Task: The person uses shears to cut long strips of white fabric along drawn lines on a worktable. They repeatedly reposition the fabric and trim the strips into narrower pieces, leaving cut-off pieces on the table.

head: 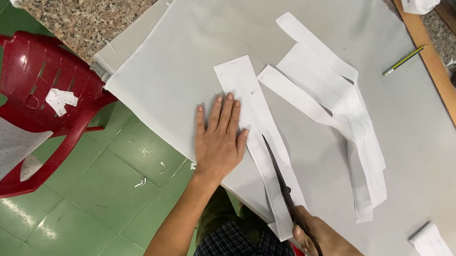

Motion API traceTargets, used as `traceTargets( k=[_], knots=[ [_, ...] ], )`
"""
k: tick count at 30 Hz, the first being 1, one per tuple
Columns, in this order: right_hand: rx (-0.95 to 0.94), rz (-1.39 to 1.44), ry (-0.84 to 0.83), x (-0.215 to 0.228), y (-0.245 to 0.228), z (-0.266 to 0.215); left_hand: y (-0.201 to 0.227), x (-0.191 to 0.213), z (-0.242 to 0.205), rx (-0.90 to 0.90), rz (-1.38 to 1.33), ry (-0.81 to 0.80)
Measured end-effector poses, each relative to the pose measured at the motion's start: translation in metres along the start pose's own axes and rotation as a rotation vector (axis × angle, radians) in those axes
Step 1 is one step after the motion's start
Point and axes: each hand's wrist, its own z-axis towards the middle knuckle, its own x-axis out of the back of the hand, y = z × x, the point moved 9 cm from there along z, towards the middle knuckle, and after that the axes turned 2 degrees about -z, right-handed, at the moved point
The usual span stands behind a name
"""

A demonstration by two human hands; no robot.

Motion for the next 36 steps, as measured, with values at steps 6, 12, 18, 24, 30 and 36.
traceTargets(
  k=[6, 12, 18, 24, 30, 36],
  knots=[
    [-0.065, -0.056, 0.091, 0.006, -0.019, -0.004, -0.001, -0.005, 0.002, 0.011, -0.007, -0.055],
    [-0.095, -0.132, 0.117, 0.015, -0.071, -0.027, -0.003, -0.006, 0.003, 0.013, -0.030, -0.063],
    [-0.201, -0.195, 0.074, 0.028, -0.102, -0.039, -0.025, 0.012, 0.029, 0.001, -0.012, 0.056],
    [0.000, -0.162, 0.068, 0.027, -0.055, 0.026, -0.031, 0.007, 0.038, -0.002, 0.002, 0.029],
    [0.039, -0.171, 0.095, 0.030, -0.064, 0.030, -0.034, 0.002, 0.039, 0.015, -0.034, -0.031],
    [0.066, -0.215, 0.166, 0.035, -0.079, 0.026, -0.034, -0.004, 0.039, 0.020, -0.024, -0.069]
  ],
)
